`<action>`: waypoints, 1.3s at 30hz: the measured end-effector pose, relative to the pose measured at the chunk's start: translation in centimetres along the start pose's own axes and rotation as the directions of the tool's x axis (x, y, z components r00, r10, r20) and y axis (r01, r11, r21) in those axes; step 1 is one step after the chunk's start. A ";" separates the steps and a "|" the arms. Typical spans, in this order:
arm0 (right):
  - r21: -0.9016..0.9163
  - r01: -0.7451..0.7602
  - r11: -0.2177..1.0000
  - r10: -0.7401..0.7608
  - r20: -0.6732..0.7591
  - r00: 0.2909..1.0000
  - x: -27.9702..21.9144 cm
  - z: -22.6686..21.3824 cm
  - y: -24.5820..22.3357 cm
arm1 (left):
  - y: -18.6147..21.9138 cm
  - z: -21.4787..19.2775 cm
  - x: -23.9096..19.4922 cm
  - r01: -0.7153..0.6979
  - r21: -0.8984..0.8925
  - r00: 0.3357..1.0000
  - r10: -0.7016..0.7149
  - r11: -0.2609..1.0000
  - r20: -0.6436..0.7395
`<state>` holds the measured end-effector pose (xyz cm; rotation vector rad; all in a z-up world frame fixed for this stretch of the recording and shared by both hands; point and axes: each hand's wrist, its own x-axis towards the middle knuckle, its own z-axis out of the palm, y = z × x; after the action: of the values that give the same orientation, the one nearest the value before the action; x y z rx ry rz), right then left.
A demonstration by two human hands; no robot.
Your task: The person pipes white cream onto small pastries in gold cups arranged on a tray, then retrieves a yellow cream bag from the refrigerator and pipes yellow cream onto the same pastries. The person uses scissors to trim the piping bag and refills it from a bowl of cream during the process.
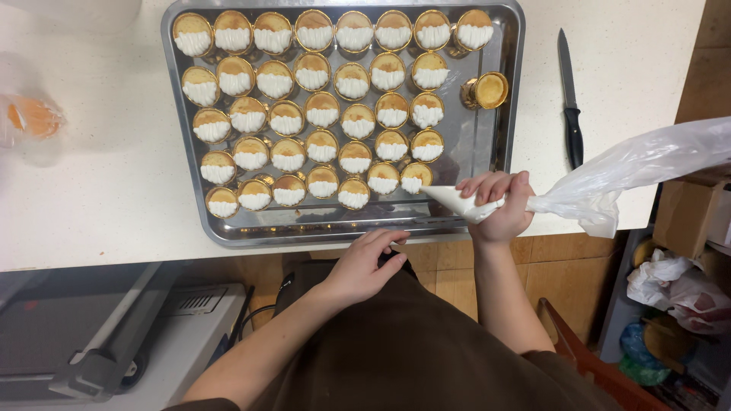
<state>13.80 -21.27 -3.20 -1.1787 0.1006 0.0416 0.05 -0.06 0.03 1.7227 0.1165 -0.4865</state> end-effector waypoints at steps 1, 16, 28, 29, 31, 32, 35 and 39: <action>-0.006 -0.003 1.000 0.003 0.008 1.000 -0.2 0.0 -0.1 | 0.0 0.0 0.0 -0.014 -0.001 1.000 0.014 1.000 -0.001; 0.008 -0.021 1.000 0.021 -0.020 1.000 0.0 -0.2 -0.4 | 0.3 0.2 0.5 -0.031 0.019 0.999 0.031 0.999 0.015; -0.004 0.009 1.000 -0.009 -0.032 0.999 0.0 0.1 -0.5 | 0.3 0.4 0.4 -0.011 0.013 1.000 0.011 1.000 0.003; 0.008 -0.003 1.000 0.003 -0.027 1.000 -0.2 0.1 -0.6 | 0.3 0.3 0.4 0.015 0.012 1.000 -0.015 1.000 0.011; 0.020 0.000 1.000 0.000 -0.029 1.000 -0.3 0.1 -0.5 | 0.3 0.4 0.4 0.018 0.017 1.000 -0.018 1.000 0.011; 0.027 0.002 1.000 -0.001 -0.030 1.000 -0.3 0.1 -0.4 | 0.3 0.4 0.4 0.019 0.019 1.000 -0.020 1.000 0.011; -0.023 0.049 0.999 -0.050 -0.044 0.998 0.3 -0.1 -0.2 | 0.2 0.6 0.4 -0.029 0.031 1.000 0.029 0.999 -0.005; -0.010 0.050 0.999 -0.050 -0.046 0.998 0.6 -0.3 0.0 | 0.2 0.7 0.4 -0.008 0.016 1.000 0.008 1.000 0.005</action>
<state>14.35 -21.53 -3.35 -1.1907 0.1118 -0.0294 0.32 -0.88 -0.05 1.7370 0.1017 -0.4871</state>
